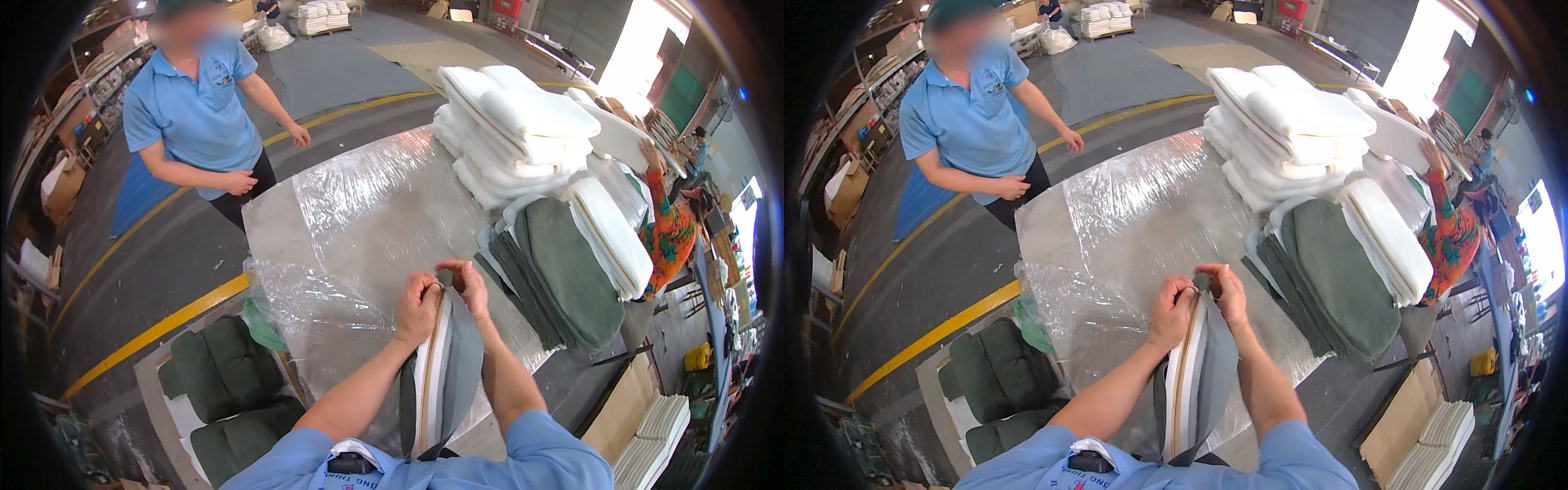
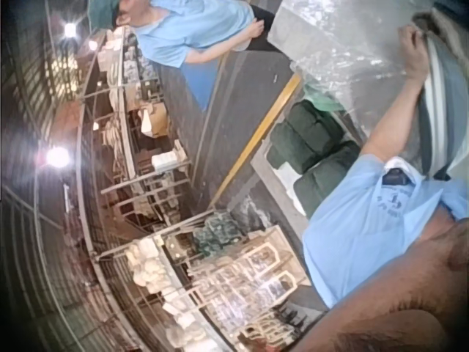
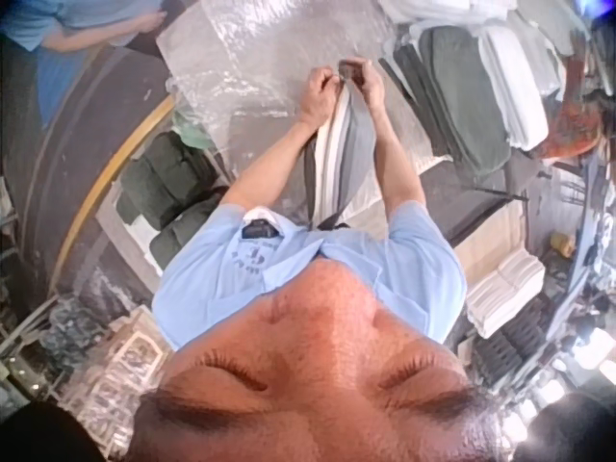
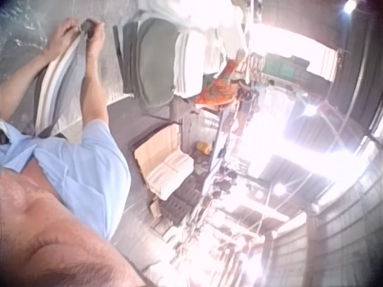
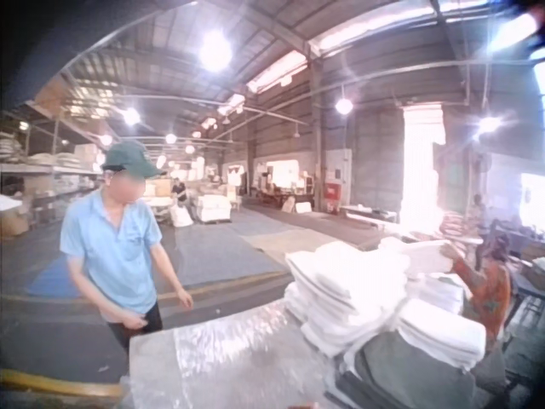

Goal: The person inserts white foam inserts into green fabric covers at a workbench. They repeatedly pick up a foam piece, open a cover, insert the foam, and place the finished cushion on a stack.

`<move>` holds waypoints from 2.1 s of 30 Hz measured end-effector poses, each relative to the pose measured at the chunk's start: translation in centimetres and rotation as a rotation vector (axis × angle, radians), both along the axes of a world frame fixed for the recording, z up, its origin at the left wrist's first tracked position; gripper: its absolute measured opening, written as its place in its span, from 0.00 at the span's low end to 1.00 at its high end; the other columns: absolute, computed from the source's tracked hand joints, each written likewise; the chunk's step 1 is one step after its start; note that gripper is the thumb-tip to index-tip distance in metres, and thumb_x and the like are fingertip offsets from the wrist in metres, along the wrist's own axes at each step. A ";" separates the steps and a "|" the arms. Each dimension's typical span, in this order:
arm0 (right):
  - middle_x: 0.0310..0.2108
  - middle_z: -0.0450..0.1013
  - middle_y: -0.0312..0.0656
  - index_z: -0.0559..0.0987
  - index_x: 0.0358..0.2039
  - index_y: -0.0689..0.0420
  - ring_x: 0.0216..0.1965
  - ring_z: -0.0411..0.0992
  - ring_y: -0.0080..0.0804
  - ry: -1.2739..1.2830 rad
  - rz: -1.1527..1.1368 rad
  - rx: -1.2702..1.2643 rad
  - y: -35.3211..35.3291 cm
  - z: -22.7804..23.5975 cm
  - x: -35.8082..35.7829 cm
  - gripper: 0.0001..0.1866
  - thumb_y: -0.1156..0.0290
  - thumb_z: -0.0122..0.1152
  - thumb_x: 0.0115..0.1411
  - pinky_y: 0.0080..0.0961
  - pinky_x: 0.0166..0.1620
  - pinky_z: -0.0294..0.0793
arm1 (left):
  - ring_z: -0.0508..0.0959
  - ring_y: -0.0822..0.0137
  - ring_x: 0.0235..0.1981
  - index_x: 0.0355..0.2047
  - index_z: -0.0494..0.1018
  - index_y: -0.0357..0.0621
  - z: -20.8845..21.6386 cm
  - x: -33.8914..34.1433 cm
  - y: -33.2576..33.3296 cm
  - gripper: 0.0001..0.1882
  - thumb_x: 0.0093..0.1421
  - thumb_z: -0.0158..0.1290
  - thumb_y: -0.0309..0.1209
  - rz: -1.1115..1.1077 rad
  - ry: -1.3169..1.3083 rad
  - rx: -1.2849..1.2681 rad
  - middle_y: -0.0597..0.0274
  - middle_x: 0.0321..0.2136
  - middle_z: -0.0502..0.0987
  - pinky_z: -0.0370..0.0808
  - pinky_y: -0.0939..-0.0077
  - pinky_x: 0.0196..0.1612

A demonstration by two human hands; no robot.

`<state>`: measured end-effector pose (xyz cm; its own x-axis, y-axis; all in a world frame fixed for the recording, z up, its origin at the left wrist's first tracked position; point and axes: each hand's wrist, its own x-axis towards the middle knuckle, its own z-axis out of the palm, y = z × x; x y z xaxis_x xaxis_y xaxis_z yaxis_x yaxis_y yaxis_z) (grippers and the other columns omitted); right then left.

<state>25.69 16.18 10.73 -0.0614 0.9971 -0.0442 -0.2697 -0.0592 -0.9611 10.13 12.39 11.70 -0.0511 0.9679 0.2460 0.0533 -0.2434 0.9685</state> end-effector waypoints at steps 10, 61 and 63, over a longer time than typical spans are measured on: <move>0.27 0.74 0.33 0.82 0.29 0.60 0.33 0.68 0.24 -0.357 0.176 0.086 1.9 0.2 -0.2 0.37 0.41 0.39 0.77 0.28 0.39 0.65 | 0.75 0.59 0.46 0.39 0.76 0.39 0.6 0.1 -1.1 0.04 0.68 0.56 0.27 0.052 0.048 -0.032 0.56 0.42 0.73 0.73 0.66 0.52; 0.32 0.75 0.49 0.79 0.35 0.67 0.35 0.69 0.39 -0.662 -0.350 0.142 -3.7 0.4 0.9 0.18 0.61 0.52 0.67 0.37 0.45 0.69 | 0.77 0.64 0.53 0.77 0.52 0.47 -0.1 -13.3 -35.2 0.34 0.79 0.44 0.48 0.080 -0.403 -0.570 0.59 0.64 0.70 0.73 0.66 0.60; 0.31 0.74 0.41 0.79 0.34 0.63 0.35 0.66 0.30 -0.499 -0.353 0.115 -6.5 0.1 1.1 0.15 0.63 0.53 0.67 0.32 0.43 0.67 | 0.78 0.63 0.54 0.76 0.55 0.46 -0.9 -13.8 -35.0 0.32 0.79 0.43 0.48 0.172 -0.392 -0.584 0.58 0.63 0.71 0.74 0.64 0.61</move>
<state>26.80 9.64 10.87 0.2734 0.9535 0.1268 0.2292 0.0634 -0.9713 -3.62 -22.65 10.81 -0.1933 0.9061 -0.3763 -0.3339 0.2999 0.8936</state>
